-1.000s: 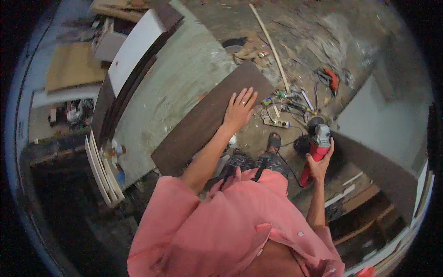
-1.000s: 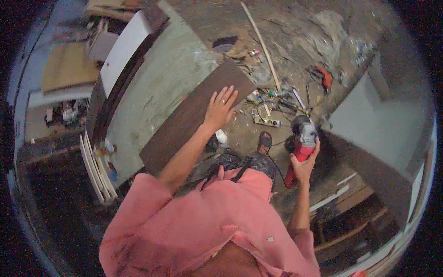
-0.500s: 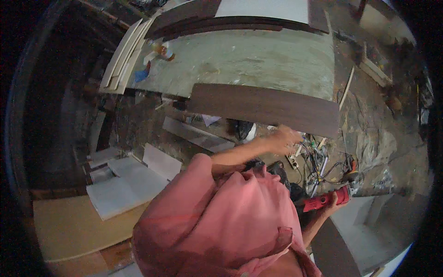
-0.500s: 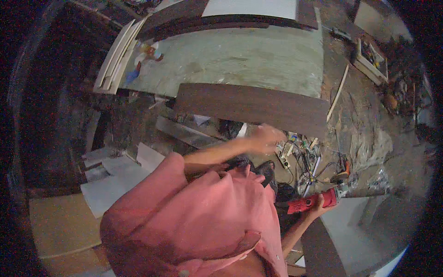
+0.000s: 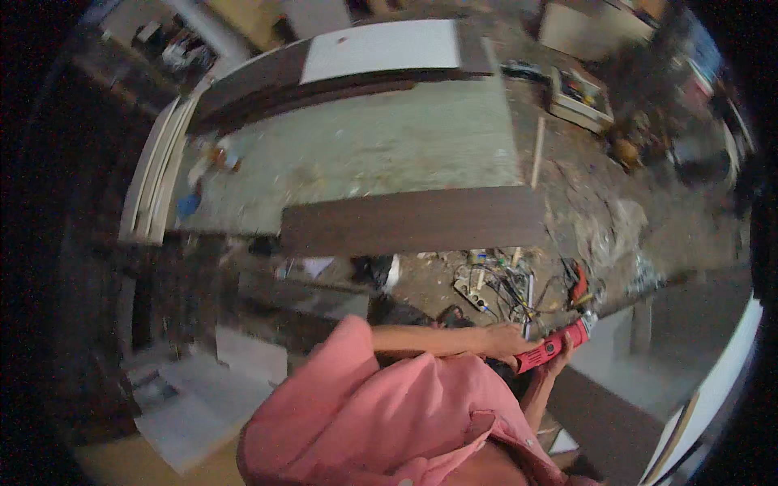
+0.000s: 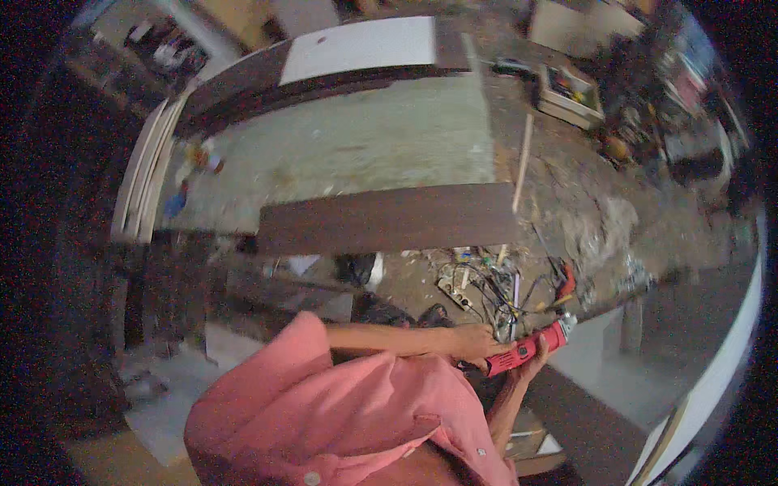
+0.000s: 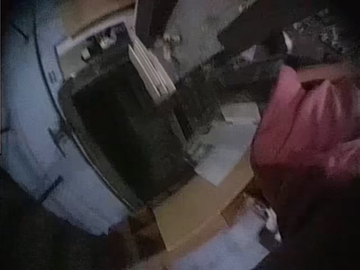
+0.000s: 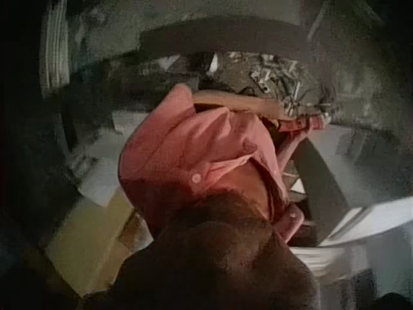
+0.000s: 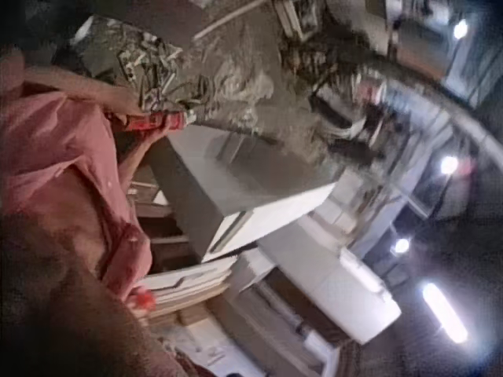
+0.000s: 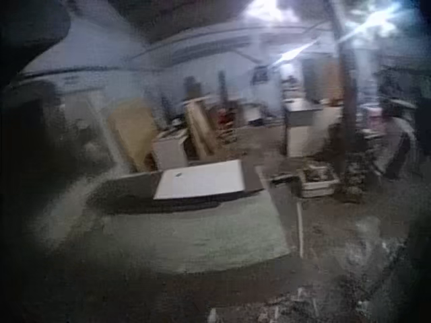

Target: The person sands the edge of a dark wood panel using a power sander, then uses a sanding block to sand a white wood panel by hand, and applies liquid from a bottle to the edge of the white panel.

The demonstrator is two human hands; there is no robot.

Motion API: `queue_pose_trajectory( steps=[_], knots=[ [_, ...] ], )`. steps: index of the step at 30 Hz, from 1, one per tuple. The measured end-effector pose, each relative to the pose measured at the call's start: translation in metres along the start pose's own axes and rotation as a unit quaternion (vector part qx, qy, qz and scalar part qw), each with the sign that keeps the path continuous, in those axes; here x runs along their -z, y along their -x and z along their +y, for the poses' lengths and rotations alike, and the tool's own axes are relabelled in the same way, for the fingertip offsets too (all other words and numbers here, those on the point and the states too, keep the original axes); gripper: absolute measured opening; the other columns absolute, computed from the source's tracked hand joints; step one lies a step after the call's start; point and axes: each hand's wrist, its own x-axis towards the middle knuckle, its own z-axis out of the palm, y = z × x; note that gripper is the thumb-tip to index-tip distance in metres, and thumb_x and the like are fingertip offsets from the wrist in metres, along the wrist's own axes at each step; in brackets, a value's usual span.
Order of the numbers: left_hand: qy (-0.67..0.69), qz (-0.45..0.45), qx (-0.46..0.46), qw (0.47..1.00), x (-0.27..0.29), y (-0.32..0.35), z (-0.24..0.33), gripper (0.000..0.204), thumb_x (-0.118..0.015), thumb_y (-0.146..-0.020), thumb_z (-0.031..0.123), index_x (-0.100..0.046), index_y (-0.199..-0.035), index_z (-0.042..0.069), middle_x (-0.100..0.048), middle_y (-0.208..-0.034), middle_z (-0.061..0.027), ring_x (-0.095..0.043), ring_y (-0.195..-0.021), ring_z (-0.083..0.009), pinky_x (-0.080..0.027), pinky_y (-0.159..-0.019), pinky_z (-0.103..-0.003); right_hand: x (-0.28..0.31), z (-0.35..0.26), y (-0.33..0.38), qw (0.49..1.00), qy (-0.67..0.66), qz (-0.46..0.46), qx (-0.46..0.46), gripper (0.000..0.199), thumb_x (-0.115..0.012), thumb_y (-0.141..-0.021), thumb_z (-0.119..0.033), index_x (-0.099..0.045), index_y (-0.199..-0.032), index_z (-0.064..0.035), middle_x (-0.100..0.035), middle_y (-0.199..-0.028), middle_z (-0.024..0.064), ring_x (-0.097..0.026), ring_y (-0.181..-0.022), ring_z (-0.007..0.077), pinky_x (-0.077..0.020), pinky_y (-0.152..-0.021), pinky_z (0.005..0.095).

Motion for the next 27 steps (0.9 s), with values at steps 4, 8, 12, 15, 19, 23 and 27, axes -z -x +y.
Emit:
queue_pose_trajectory(
  steps=[4, 8, 12, 15, 19, 23, 27],
  knots=[
    [0.084, -0.041, -0.018, 0.995, 0.011, 0.015, -0.010, 0.088, -0.070, -0.085, 0.043, -0.031, -0.154, 0.005, -0.067, -0.106, -0.0277, -0.064, -0.095, -0.0446, -0.050, -0.086, -0.050, -0.022, 0.004, 0.015, 0.994, -0.015, 0.109, -0.020, 0.042, -0.070, -0.083, -0.016, -0.049, -0.119, -0.0099, -0.060, -0.088, 0.0054, -0.062, -0.070, 0.0186, -0.0545, -0.060, 0.0316],
    [0.413, -0.052, 0.059, 0.907, 0.026, 0.049, -0.019, 0.086, -0.072, -0.090, 0.033, -0.026, -0.157, 0.003, -0.067, -0.112, -0.0196, -0.066, -0.098, -0.0307, -0.051, -0.090, -0.038, -0.073, 0.004, 0.033, 0.993, -0.006, 0.114, 0.041, 0.065, -0.072, -0.079, -0.014, -0.039, -0.134, -0.0163, -0.058, -0.098, 0.0088, -0.061, -0.075, 0.0210, -0.0553, -0.058, 0.0365],
    [0.633, -0.164, 0.168, 0.738, 0.025, 0.053, -0.016, 0.066, -0.073, -0.091, 0.030, -0.043, -0.142, 0.000, -0.064, -0.112, -0.0086, -0.062, -0.100, -0.0156, -0.051, -0.086, -0.033, -0.066, 0.032, 0.066, 0.986, -0.098, 0.112, 0.071, 0.072, -0.071, -0.081, -0.014, -0.033, -0.141, -0.0188, -0.058, -0.103, 0.0110, -0.064, -0.076, 0.0221, -0.0573, -0.058, 0.0378],
    [0.707, -0.213, 0.236, 0.632, 0.021, 0.071, -0.014, 0.049, -0.074, -0.090, 0.028, -0.053, -0.124, 0.000, -0.065, -0.102, -0.0056, -0.064, -0.093, -0.0132, -0.052, -0.082, -0.030, -0.081, 0.042, 0.097, 0.986, -0.119, 0.090, 0.070, 0.070, -0.071, -0.081, -0.015, -0.033, -0.140, -0.0173, -0.058, -0.103, 0.0106, -0.066, -0.082, 0.0229, -0.0597, -0.064, 0.0380],
    [0.587, -0.236, 0.195, 0.750, 0.030, 0.088, 0.004, 0.044, -0.077, -0.086, 0.025, -0.056, -0.114, -0.001, -0.065, -0.092, -0.0062, -0.066, -0.082, -0.0152, -0.054, -0.074, -0.031, -0.090, 0.050, 0.130, 0.985, -0.109, 0.099, 0.091, 0.063, -0.074, -0.081, -0.021, -0.041, -0.134, -0.0118, -0.061, -0.100, 0.0077, -0.067, -0.085, 0.0212, -0.0578, -0.070, 0.0349],
    [0.466, -0.157, 0.140, 0.860, 0.019, 0.102, 0.008, 0.053, -0.081, -0.078, 0.024, -0.055, -0.116, -0.002, -0.067, -0.092, -0.0114, -0.068, -0.081, -0.0194, -0.056, -0.073, -0.034, -0.097, 0.054, 0.158, 0.983, 0.023, 0.172, 0.057, 0.057, -0.081, -0.080, -0.030, -0.053, -0.123, -0.0064, -0.064, -0.104, 0.0057, -0.066, -0.092, 0.0173, -0.0540, -0.079, 0.0332],
    [0.334, -0.091, 0.108, 0.932, 0.020, 0.101, 0.012, 0.065, -0.084, -0.074, 0.027, -0.052, -0.122, -0.002, -0.068, -0.099, -0.0167, -0.069, -0.090, -0.0270, -0.056, -0.081, -0.040, -0.106, 0.062, 0.166, 0.952, 0.149, 0.249, 0.097, 0.059, -0.084, -0.078, -0.032, -0.054, -0.122, -0.0065, -0.065, -0.103, 0.0051, -0.063, -0.093, 0.0157, -0.0522, -0.082, 0.0336]
  ],
)
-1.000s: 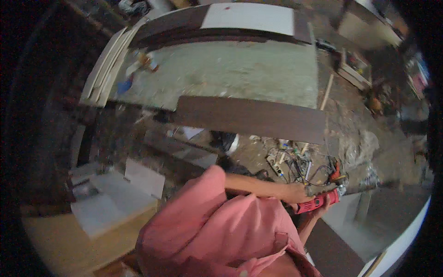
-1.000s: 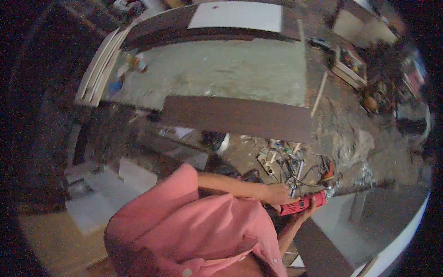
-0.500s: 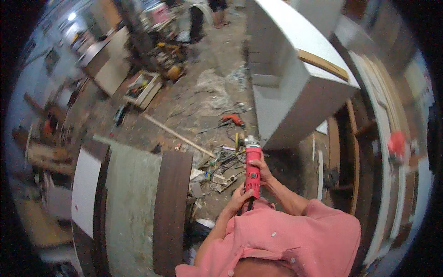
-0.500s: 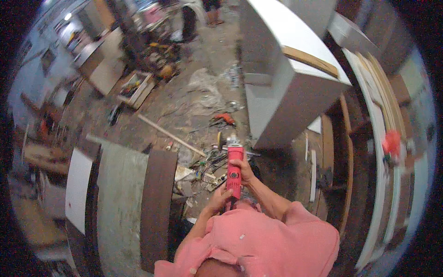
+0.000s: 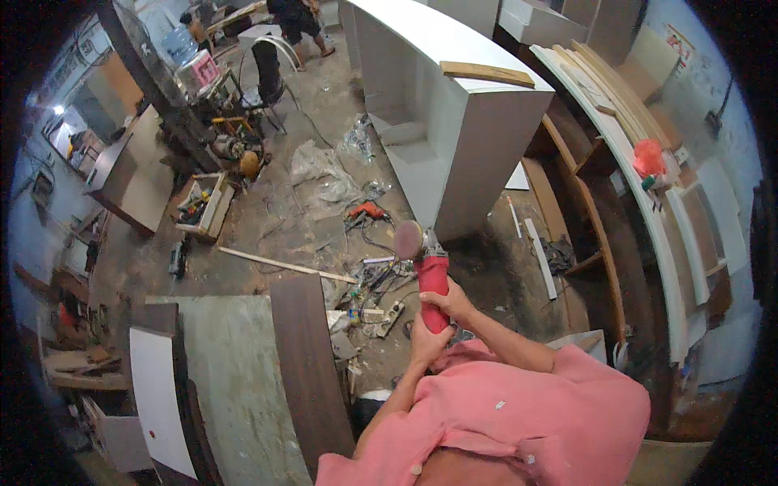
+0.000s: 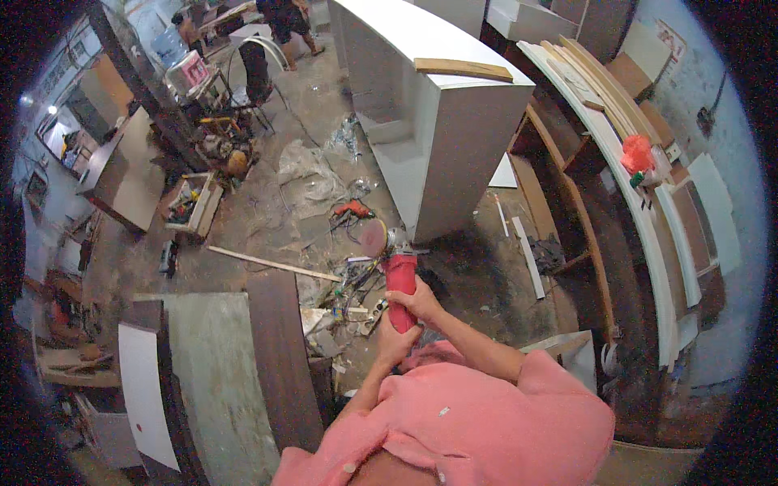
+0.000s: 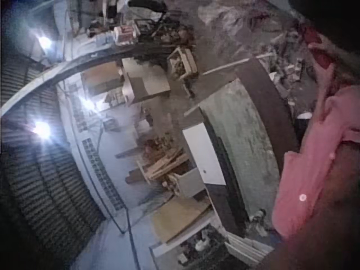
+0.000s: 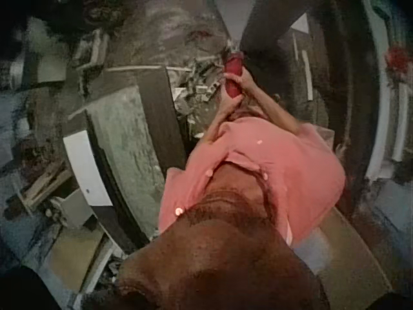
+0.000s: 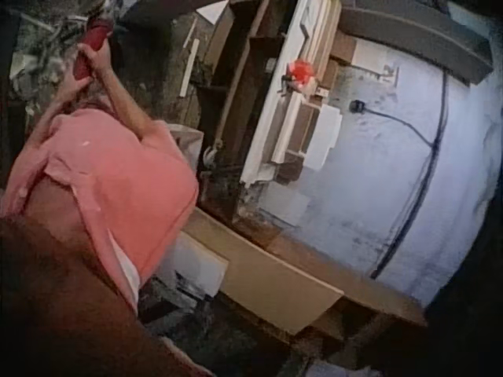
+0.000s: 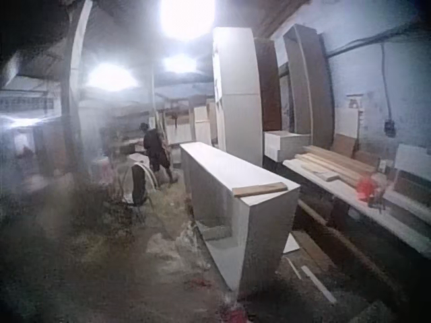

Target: The person sands the edge of a dark wood panel using a power sander, then uses a sanding block to sand a white wood panel by hand, and applies liquid from a bottle to the edge of the white panel.

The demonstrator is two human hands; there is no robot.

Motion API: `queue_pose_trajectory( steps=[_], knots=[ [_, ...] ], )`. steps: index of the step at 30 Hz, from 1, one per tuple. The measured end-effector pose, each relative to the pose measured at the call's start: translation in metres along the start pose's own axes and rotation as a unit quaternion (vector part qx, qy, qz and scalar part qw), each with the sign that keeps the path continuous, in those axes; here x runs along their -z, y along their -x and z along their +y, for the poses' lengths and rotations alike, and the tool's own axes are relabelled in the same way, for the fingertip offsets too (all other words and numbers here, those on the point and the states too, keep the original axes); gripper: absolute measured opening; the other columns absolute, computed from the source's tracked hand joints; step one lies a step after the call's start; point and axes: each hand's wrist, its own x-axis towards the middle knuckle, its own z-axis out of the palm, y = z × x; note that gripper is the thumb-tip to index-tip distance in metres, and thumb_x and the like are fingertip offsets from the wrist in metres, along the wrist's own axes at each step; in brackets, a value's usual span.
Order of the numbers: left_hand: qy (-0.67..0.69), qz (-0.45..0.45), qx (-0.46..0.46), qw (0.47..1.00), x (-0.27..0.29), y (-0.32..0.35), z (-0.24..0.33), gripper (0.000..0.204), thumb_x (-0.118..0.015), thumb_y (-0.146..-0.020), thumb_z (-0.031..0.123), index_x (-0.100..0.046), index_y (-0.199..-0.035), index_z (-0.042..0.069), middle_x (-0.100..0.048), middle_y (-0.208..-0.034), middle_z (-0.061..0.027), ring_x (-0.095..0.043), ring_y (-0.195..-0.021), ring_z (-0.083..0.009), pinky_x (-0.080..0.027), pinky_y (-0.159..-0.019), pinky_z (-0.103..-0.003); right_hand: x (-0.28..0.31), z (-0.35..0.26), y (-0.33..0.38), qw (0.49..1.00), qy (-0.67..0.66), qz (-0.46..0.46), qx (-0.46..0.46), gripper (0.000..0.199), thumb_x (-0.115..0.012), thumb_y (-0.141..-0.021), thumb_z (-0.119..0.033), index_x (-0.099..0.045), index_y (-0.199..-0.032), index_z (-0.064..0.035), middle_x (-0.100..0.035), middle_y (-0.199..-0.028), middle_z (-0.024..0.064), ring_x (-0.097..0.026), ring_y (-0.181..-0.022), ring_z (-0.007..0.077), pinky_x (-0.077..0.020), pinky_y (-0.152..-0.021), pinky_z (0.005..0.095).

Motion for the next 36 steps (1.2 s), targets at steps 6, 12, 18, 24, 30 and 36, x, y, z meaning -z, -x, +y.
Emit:
queue_pose_trajectory(
  steps=[6, 12, 18, 24, 30, 36],
  knots=[
    [0.050, 0.126, -0.104, 0.985, -0.011, -0.017, 0.003, 0.075, -0.085, -0.073, 0.032, -0.048, -0.131, 0.001, -0.067, -0.109, -0.0199, -0.067, -0.104, -0.0363, -0.052, -0.091, -0.043, -0.007, -0.005, -0.004, 0.997, 0.077, 0.021, 0.023, 0.057, -0.084, -0.077, -0.029, -0.053, -0.119, -0.0047, -0.065, -0.102, 0.0072, -0.063, -0.089, 0.0183, -0.0529, -0.079, 0.0360],
    [0.083, 0.181, -0.021, 0.980, -0.004, -0.059, 0.008, 0.077, -0.082, -0.074, 0.027, -0.045, -0.135, 0.001, -0.065, -0.117, -0.0245, -0.065, -0.109, -0.0393, -0.051, -0.094, -0.044, -0.007, -0.004, -0.021, 0.972, -0.183, -0.141, -0.046, 0.049, -0.069, -0.094, -0.030, -0.050, -0.133, -0.0060, -0.064, -0.108, 0.0067, -0.062, -0.097, 0.0180, -0.0509, -0.086, 0.0329],
    [0.104, 0.383, -0.017, 0.918, 0.025, -0.161, 0.065, 0.065, -0.082, -0.076, 0.025, -0.046, -0.125, 0.002, -0.065, -0.092, -0.0108, -0.065, -0.074, -0.0203, -0.054, -0.069, -0.036, 0.035, 0.051, -0.130, 0.874, 0.009, -0.478, -0.088, 0.061, -0.066, -0.095, -0.044, -0.045, -0.139, -0.0063, -0.060, -0.110, 0.0035, -0.062, -0.095, 0.0156, -0.0520, -0.085, 0.0316],
    [0.287, 0.563, -0.106, 0.768, 0.110, -0.204, 0.113, 0.057, -0.079, -0.080, 0.035, -0.046, -0.111, -0.001, -0.062, -0.077, -0.0089, -0.064, -0.068, -0.0192, -0.053, -0.061, -0.035, 0.013, -0.050, -0.229, 0.873, 0.251, -0.418, 0.017, 0.015, -0.065, -0.093, -0.009, -0.064, -0.104, 0.0006, -0.063, -0.092, -0.0004, -0.058, -0.085, 0.0086, -0.0494, -0.077, 0.0263],
    [0.240, 0.764, -0.011, 0.599, 0.236, -0.206, 0.092, 0.045, -0.075, -0.084, 0.037, -0.058, -0.095, -0.002, -0.064, -0.087, -0.0097, -0.063, -0.077, -0.0194, -0.051, -0.068, -0.037, -0.058, -0.099, -0.376, 0.851, 0.252, -0.402, 0.227, 0.013, -0.066, -0.093, -0.008, -0.065, -0.099, 0.0026, -0.065, -0.082, -0.0004, -0.056, -0.073, 0.0066, -0.0459, -0.067, 0.0254],
    [0.225, 0.839, 0.117, 0.481, 0.325, -0.170, 0.045, 0.074, -0.069, -0.088, 0.039, -0.031, -0.123, -0.014, -0.058, -0.108, -0.0258, -0.065, -0.094, -0.0366, -0.052, -0.081, -0.046, -0.224, -0.135, -0.415, 0.760, 0.345, -0.462, 0.300, 0.022, -0.069, -0.093, -0.020, -0.069, -0.101, 0.0003, -0.069, -0.082, 0.0076, -0.060, -0.076, 0.0100, -0.0482, -0.070, 0.0279]
  ],
)
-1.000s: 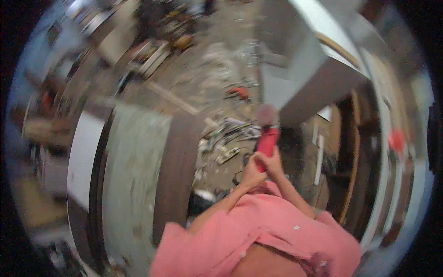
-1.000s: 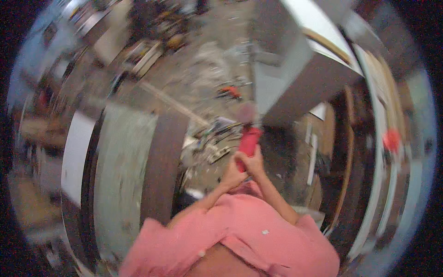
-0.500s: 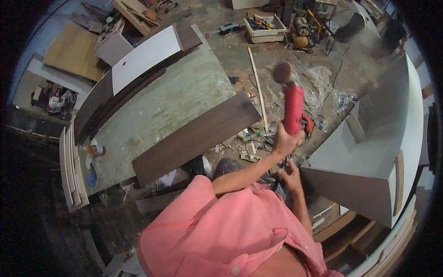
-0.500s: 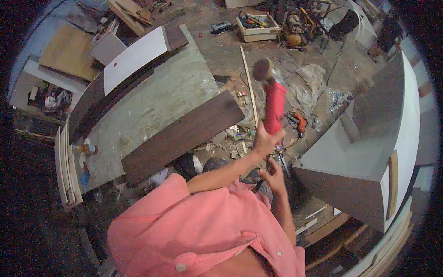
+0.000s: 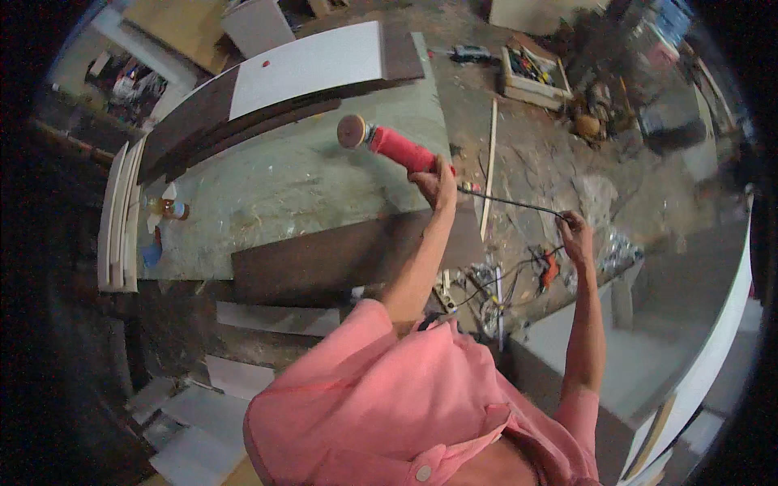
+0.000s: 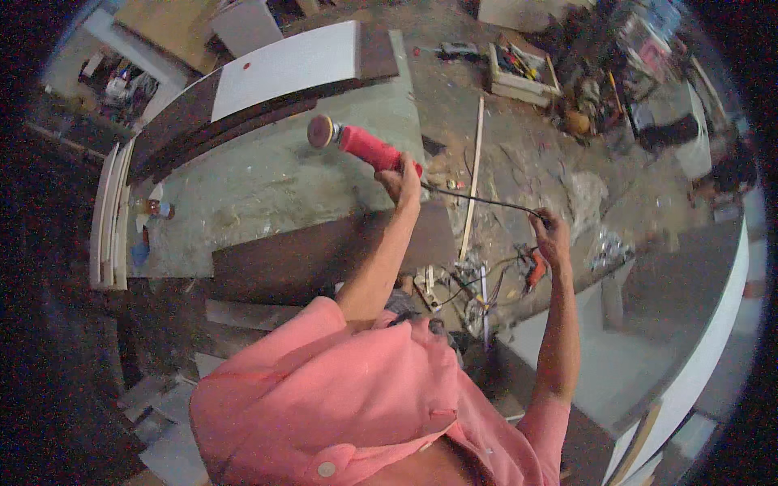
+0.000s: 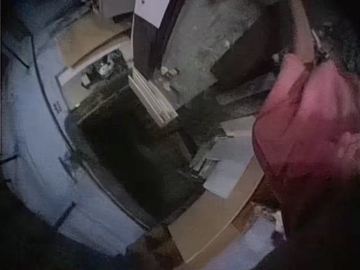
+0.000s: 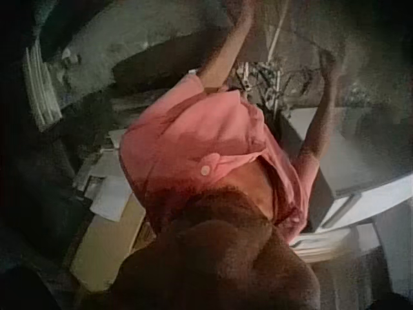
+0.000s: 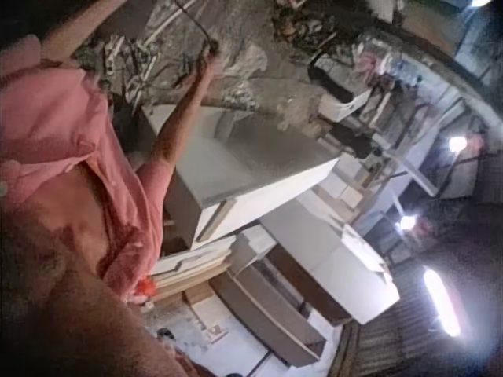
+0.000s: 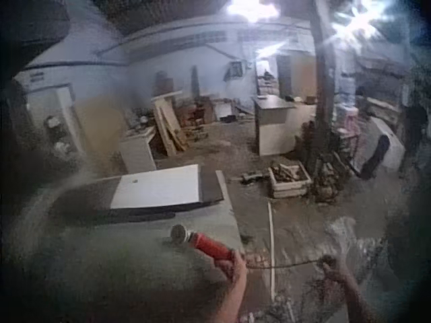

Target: The person sands the edge of a dark wood panel using a power sander, then uses a sanding block to sand a white wood panel by hand, and applies liquid from a bottle to the edge of the white panel.

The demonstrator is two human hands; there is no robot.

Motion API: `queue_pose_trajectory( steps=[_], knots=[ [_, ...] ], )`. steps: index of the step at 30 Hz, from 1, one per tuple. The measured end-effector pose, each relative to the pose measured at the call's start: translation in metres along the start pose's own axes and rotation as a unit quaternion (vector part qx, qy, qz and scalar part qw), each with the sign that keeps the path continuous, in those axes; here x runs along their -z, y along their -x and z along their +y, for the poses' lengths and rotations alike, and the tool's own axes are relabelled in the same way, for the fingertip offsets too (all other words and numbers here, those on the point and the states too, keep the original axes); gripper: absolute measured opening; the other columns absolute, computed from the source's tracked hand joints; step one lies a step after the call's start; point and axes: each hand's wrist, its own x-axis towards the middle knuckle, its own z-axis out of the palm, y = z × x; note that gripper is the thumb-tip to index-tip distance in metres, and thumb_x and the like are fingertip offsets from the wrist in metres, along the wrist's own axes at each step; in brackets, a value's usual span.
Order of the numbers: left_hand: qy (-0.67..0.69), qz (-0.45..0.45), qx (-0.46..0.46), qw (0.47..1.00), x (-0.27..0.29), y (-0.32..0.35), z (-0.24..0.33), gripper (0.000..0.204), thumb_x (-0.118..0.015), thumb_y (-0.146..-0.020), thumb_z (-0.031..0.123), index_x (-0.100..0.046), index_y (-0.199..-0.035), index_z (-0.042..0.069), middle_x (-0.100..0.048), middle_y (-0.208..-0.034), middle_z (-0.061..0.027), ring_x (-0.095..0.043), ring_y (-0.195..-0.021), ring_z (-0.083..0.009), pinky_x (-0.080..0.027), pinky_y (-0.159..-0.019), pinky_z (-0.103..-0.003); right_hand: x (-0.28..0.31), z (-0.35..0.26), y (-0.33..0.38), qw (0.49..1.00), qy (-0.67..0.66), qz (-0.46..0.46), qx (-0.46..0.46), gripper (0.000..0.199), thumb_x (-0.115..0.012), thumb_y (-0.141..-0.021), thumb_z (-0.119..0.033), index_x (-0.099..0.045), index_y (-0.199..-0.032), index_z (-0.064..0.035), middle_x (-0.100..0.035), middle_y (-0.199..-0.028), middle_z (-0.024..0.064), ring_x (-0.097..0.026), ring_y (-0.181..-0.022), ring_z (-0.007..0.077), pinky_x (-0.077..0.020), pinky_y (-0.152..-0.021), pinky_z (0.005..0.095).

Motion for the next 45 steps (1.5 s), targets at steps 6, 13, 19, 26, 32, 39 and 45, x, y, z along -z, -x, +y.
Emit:
queue_pose_trajectory(
  steps=[6, 13, 19, 26, 32, 39, 45],
  knots=[
    [-0.024, 0.104, 0.034, 0.994, 0.023, -0.093, -0.012, 0.085, -0.072, -0.084, 0.031, -0.023, -0.134, -0.017, -0.058, -0.112, -0.0272, -0.066, -0.097, -0.0372, -0.054, -0.086, -0.047, -0.086, -0.065, -0.137, 0.988, 0.126, -0.078, 0.045, 0.023, -0.068, -0.088, -0.020, -0.071, -0.099, -0.0002, -0.071, -0.083, 0.0191, -0.070, -0.080, 0.0249, -0.0521, -0.072, 0.0360],
    [0.010, 0.170, -0.002, 0.985, 0.008, -0.164, -0.019, 0.078, -0.069, -0.089, 0.030, -0.024, -0.136, -0.013, -0.057, -0.115, -0.0285, -0.065, -0.099, -0.0420, -0.054, -0.084, -0.048, -0.157, -0.095, -0.238, 0.955, 0.254, -0.121, 0.089, 0.023, -0.064, -0.086, -0.023, -0.071, -0.101, -0.0078, -0.070, -0.095, 0.0213, -0.068, -0.093, 0.0423, -0.0526, -0.078, 0.0498],
    [-0.099, 0.237, 0.032, 0.966, 0.007, -0.159, -0.012, 0.069, -0.071, -0.086, 0.034, -0.037, -0.126, -0.010, -0.058, -0.112, -0.0273, -0.063, -0.100, -0.0423, -0.052, -0.085, -0.050, -0.205, -0.084, -0.244, 0.946, 0.281, -0.150, 0.065, 0.028, -0.064, -0.084, -0.015, -0.070, -0.109, -0.0067, -0.067, -0.110, 0.0238, -0.063, -0.102, 0.0443, -0.0516, -0.084, 0.0487],
    [-0.266, 0.184, 0.027, 0.946, 0.004, -0.152, -0.022, 0.078, -0.067, -0.085, 0.050, -0.042, -0.135, -0.004, -0.051, -0.132, -0.0271, -0.049, -0.125, -0.0385, -0.039, -0.105, -0.052, -0.200, -0.008, -0.107, 0.982, -0.087, -0.141, -0.093, 0.065, -0.068, -0.096, -0.028, -0.043, -0.146, 0.0043, -0.059, -0.135, 0.0223, -0.060, -0.120, 0.0306, -0.0468, -0.100, 0.0387],
    [-0.239, 0.220, 0.009, 0.946, -0.009, -0.143, -0.016, 0.099, -0.068, -0.082, 0.055, -0.029, -0.149, -0.007, -0.042, -0.145, -0.0298, -0.042, -0.135, -0.0415, -0.033, -0.113, -0.052, -0.146, 0.026, 0.060, 0.912, -0.247, -0.141, -0.297, 0.047, -0.064, -0.099, -0.035, -0.059, -0.133, -0.0040, -0.065, -0.107, 0.0072, -0.059, -0.092, 0.0145, -0.0481, -0.074, 0.0293],
    [-0.081, 0.131, -0.312, 0.937, 0.144, -0.068, -0.060, 0.044, -0.071, -0.088, 0.022, -0.057, -0.126, 0.004, -0.060, -0.124, -0.0194, -0.056, -0.117, -0.0364, -0.044, -0.101, -0.045, -0.149, 0.026, 0.091, 0.918, -0.272, -0.218, -0.191, 0.056, -0.063, -0.099, -0.038, -0.052, -0.137, 0.0010, -0.068, -0.117, 0.0101, -0.067, -0.098, 0.0209, -0.0516, -0.082, 0.0330],
    [-0.151, 0.257, -0.138, 0.945, 0.380, -0.014, -0.213, 0.049, -0.066, -0.095, 0.029, -0.053, -0.132, 0.000, -0.064, -0.115, -0.0191, -0.063, -0.104, -0.0318, -0.048, -0.096, -0.042, -0.159, 0.000, 0.109, 0.905, -0.303, -0.209, -0.212, 0.055, -0.066, -0.097, -0.031, -0.051, -0.139, 0.0014, -0.070, -0.115, 0.0115, -0.068, -0.096, 0.0205, -0.0524, -0.080, 0.0324]
  ],
)
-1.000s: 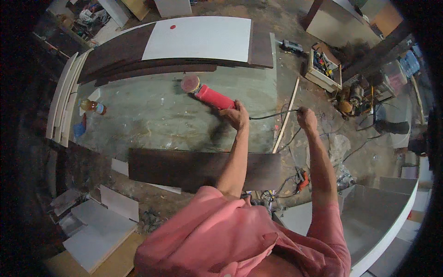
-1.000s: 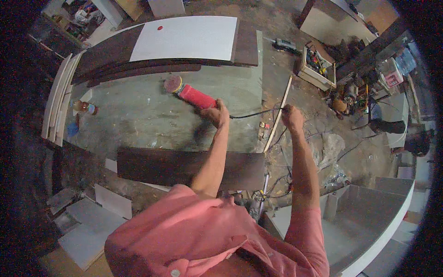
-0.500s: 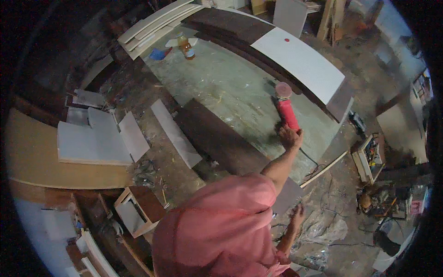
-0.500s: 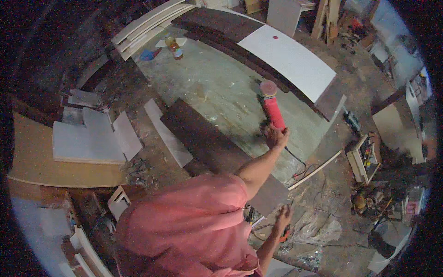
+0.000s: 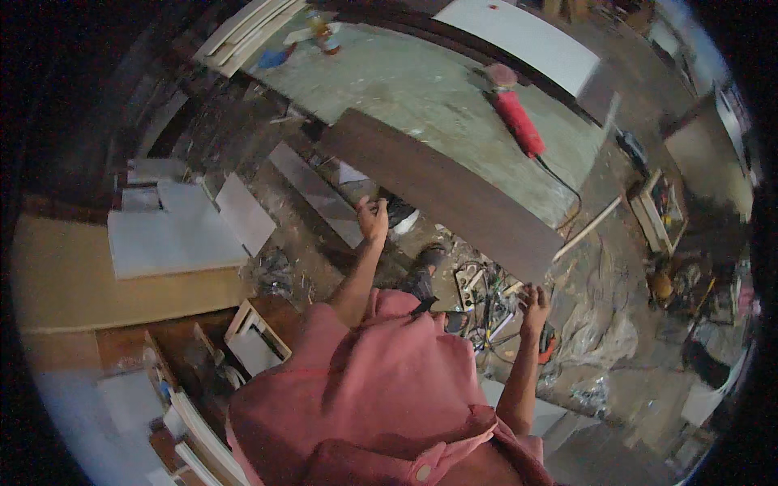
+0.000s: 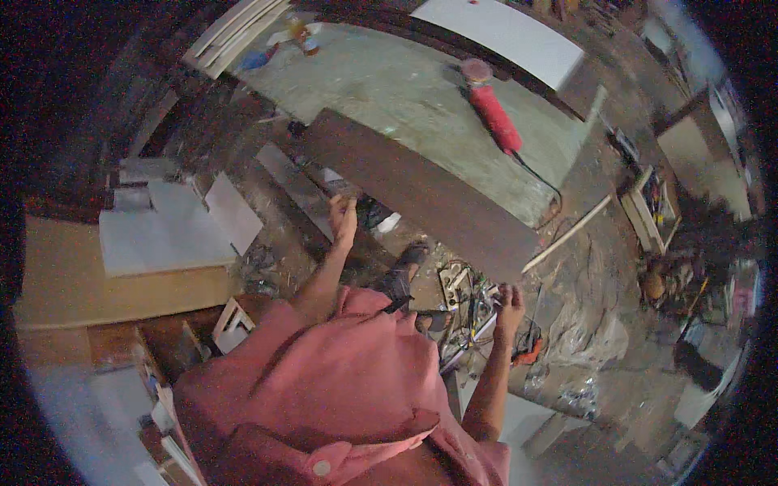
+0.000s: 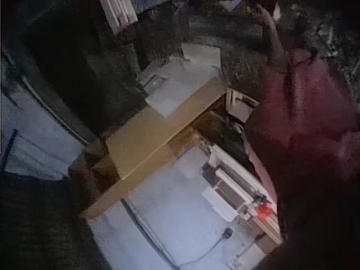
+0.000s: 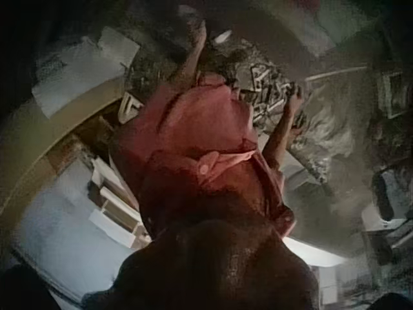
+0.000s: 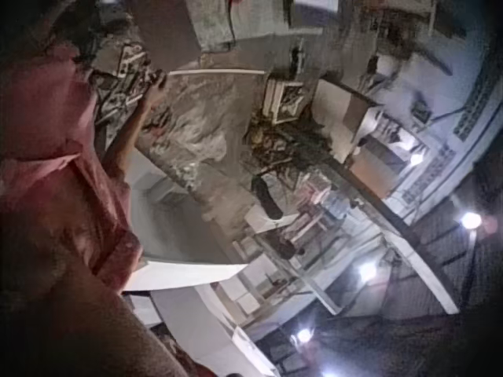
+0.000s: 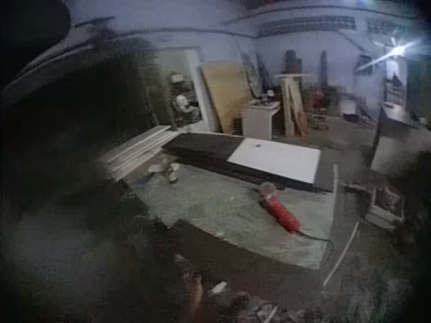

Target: The person sands the edge of a dark wood panel using a power sander, then uses a sanding block to sand a white wood panel by hand, and applies liquid from a bottle to the edge of the white panel.

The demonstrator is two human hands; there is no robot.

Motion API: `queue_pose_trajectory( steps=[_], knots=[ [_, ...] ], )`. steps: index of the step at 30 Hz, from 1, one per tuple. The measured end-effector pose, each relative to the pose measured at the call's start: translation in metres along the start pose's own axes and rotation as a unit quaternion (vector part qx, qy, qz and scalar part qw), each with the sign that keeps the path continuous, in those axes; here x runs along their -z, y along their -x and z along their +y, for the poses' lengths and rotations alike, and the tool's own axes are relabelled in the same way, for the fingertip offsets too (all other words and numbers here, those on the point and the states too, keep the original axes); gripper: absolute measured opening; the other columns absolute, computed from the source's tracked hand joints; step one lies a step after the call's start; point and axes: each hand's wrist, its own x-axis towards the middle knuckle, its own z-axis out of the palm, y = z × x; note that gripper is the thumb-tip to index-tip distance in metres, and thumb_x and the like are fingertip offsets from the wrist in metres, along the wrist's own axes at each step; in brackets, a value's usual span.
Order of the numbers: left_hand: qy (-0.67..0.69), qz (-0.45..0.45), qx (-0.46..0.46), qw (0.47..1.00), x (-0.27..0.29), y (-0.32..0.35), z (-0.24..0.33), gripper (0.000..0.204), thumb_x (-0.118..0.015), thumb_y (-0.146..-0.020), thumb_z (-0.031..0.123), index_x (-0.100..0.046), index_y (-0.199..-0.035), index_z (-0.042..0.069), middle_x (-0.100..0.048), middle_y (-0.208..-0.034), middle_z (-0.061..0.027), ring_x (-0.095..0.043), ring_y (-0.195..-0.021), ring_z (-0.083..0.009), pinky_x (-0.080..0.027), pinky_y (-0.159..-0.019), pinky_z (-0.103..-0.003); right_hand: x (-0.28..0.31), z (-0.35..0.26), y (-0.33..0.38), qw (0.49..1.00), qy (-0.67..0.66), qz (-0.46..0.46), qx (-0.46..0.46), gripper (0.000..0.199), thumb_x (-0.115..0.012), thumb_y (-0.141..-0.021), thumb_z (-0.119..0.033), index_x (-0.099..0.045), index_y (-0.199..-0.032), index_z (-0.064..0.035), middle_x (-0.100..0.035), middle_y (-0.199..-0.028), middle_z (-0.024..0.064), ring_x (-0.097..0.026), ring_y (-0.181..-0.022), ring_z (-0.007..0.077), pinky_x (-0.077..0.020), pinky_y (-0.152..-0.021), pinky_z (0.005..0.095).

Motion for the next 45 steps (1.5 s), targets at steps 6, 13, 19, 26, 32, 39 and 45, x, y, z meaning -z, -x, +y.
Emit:
queue_pose_trajectory(
  steps=[6, 13, 19, 26, 32, 39, 45],
  knots=[
    [0.287, -0.200, 0.211, 0.913, -0.011, -0.049, 0.034, 0.047, -0.063, -0.099, 0.039, -0.056, -0.122, -0.001, -0.069, -0.096, -0.0097, -0.071, -0.085, -0.0200, -0.059, -0.069, -0.033, 0.009, 0.004, -0.014, 0.993, 0.025, 0.113, 0.007, 0.047, -0.067, -0.097, -0.031, -0.057, -0.134, -0.0042, -0.070, -0.110, 0.0087, -0.067, -0.092, 0.0203, -0.0500, -0.074, 0.0331],
    [0.389, -0.291, 0.150, 0.861, 0.003, -0.087, 0.029, 0.031, -0.072, -0.095, 0.027, -0.062, -0.109, 0.001, -0.065, -0.087, -0.0034, -0.066, -0.069, -0.0112, -0.057, -0.062, -0.028, -0.011, -0.017, -0.011, 0.985, 0.041, 0.165, 0.013, 0.054, -0.059, -0.101, -0.035, -0.045, -0.147, -0.0110, -0.066, -0.126, 0.0079, -0.062, -0.111, 0.0254, -0.0456, -0.094, 0.0442],
    [0.445, -0.345, 0.115, 0.818, 0.023, -0.139, 0.016, 0.035, -0.063, -0.101, 0.027, -0.059, -0.116, -0.005, -0.068, -0.100, -0.0105, -0.069, -0.092, -0.0183, -0.059, -0.079, -0.031, -0.062, -0.020, 0.003, 0.970, 0.028, 0.235, 0.050, 0.058, -0.061, -0.100, -0.037, -0.042, -0.149, -0.0115, -0.062, -0.134, 0.0071, -0.061, -0.113, 0.0245, -0.0436, -0.097, 0.0469],
    [0.263, -0.324, -0.033, 0.908, 0.055, -0.173, -0.009, 0.058, -0.059, -0.100, 0.022, -0.035, -0.148, -0.001, -0.062, -0.129, -0.0222, -0.069, -0.095, -0.0298, -0.055, -0.087, -0.040, -0.120, -0.030, 0.011, 0.900, 0.310, 0.303, 0.034, 0.057, -0.065, -0.096, -0.033, -0.048, -0.146, -0.0102, -0.061, -0.132, 0.0131, -0.062, -0.109, 0.0273, -0.0457, -0.095, 0.0437],
    [0.100, -0.399, -0.003, 0.911, 0.147, -0.205, -0.137, 0.077, -0.063, -0.098, 0.023, -0.020, -0.158, 0.003, -0.046, -0.148, -0.0261, -0.051, -0.132, -0.0375, -0.044, -0.107, -0.045, -0.328, -0.019, 0.025, 0.672, 0.624, 0.200, 0.344, 0.058, -0.072, -0.085, -0.017, -0.054, -0.140, -0.0093, -0.052, -0.140, 0.0226, -0.052, -0.124, 0.0429, -0.0410, -0.104, 0.0514],
    [-0.004, -0.324, 0.223, 0.919, 0.252, -0.292, -0.236, 0.062, -0.067, -0.093, 0.025, -0.044, -0.145, 0.000, -0.067, -0.121, -0.0184, -0.069, -0.101, -0.0268, -0.055, -0.083, -0.039, -0.610, -0.057, -0.024, 0.679, 0.611, -0.116, 0.390, 0.054, -0.072, -0.084, -0.020, -0.059, -0.136, -0.0186, -0.051, -0.143, 0.0137, -0.046, -0.133, 0.0383, -0.0366, -0.106, 0.0519],
    [-0.155, -0.279, 0.231, 0.919, 0.313, -0.365, -0.298, 0.061, -0.066, -0.092, 0.026, -0.047, -0.142, -0.002, -0.067, -0.118, -0.0240, -0.068, -0.105, -0.0326, -0.056, -0.082, -0.041, -0.796, -0.075, -0.106, 0.668, 0.530, -0.284, 0.439, 0.051, -0.071, -0.083, -0.017, -0.061, -0.133, -0.0140, -0.056, -0.137, 0.0153, -0.051, -0.125, 0.0415, -0.0403, -0.103, 0.0532]
  ],
)
